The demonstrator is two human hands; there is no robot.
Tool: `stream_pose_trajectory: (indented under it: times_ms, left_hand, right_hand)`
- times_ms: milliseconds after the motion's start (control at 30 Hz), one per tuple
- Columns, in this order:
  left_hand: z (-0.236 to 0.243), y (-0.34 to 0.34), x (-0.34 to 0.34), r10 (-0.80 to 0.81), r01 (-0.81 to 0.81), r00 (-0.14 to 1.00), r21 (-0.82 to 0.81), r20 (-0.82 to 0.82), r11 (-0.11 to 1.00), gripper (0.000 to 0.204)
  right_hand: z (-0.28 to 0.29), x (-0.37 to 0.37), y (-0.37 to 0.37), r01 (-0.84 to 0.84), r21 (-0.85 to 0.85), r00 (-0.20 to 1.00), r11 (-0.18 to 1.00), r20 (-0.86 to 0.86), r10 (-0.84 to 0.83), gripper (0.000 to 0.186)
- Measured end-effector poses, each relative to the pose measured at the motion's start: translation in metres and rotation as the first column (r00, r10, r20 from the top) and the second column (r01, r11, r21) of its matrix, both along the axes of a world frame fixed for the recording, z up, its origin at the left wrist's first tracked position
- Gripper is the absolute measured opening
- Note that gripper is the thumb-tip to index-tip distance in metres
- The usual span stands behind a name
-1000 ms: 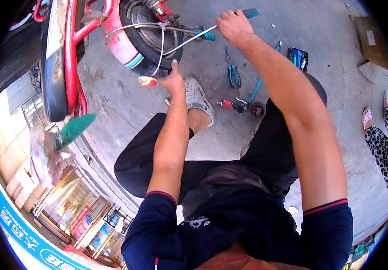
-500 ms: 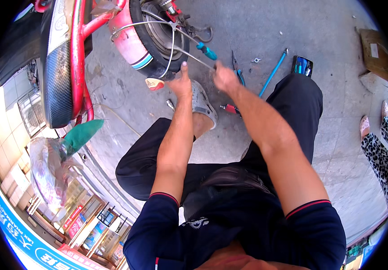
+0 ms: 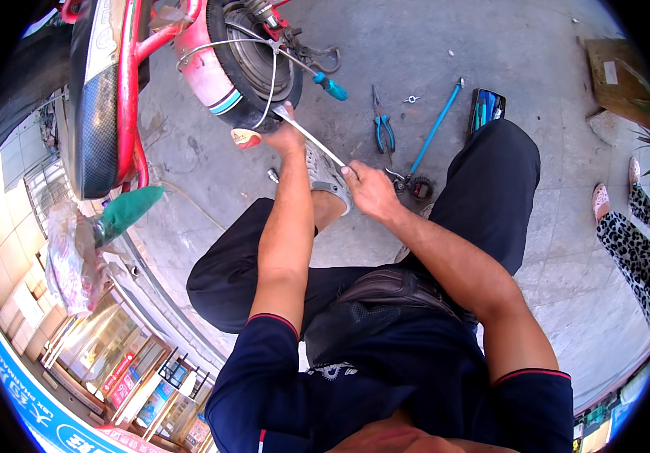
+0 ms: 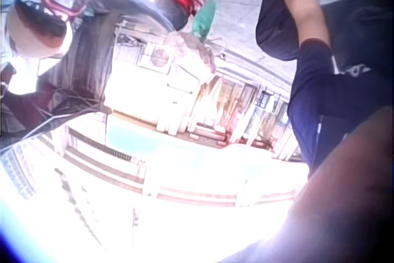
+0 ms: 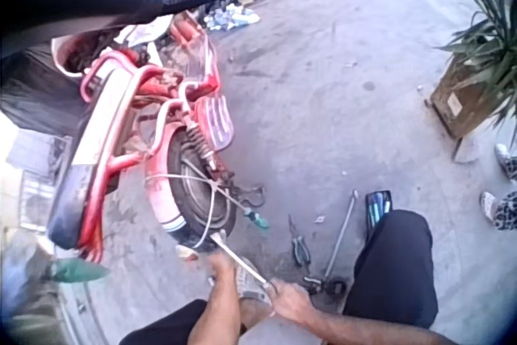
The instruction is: The person uses pliers to work on the wiring near the rear wheel of an electric scooter, walks to a toolbox to retrieve more tools, and uses a metal prying tool to manipulate the wheel assembly.
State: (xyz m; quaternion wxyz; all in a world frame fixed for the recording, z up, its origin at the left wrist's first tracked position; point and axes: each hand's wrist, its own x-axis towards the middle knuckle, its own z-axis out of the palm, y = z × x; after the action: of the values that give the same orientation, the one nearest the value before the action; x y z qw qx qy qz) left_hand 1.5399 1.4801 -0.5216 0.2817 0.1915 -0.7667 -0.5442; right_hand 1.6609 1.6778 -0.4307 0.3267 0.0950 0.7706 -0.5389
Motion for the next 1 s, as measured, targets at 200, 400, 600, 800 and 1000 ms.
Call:
stream_pose_trajectory:
  times_ms: [200, 400, 600, 800, 1000]
  left_hand:
    - [0.012, 0.003, -0.001, -0.015, 0.013, 1.0, 0.146, 0.01, 0.989, 0.052]
    - [0.035, 0.006, 0.005, 0.019, -0.037, 0.996, 0.198, 0.091, 0.98, 0.061]
    - [0.023, 0.004, 0.0, -0.054, 0.04, 0.987, 0.1, 0.151, 0.994, 0.062]
    - [0.02, -0.014, 0.011, -0.007, -0.007, 0.992, 0.109, 0.124, 0.994, 0.067]
    - [0.038, 0.015, 0.008, -0.086, 0.069, 0.983, 0.107, 0.162, 0.992, 0.062]
  right_hand:
    - [-0.022, 0.013, -0.04, 0.159, -0.303, 0.987, 0.94, 0.062, -0.147, 0.035]
    - [-0.016, 0.008, -0.06, 0.374, -0.549, 0.868, 0.747, 0.492, -0.072, 0.037]
    - [-0.036, 0.011, -0.082, 0.322, -0.481, 0.933, 0.815, 0.306, -0.188, 0.036]
    - [0.024, -0.063, 0.01, -0.235, 0.007, 0.972, 0.972, -0.02, 0.236, 0.044]
    - [-0.017, -0.223, 0.079, -0.45, 0.573, 0.593, 0.685, -0.382, 0.709, 0.04]
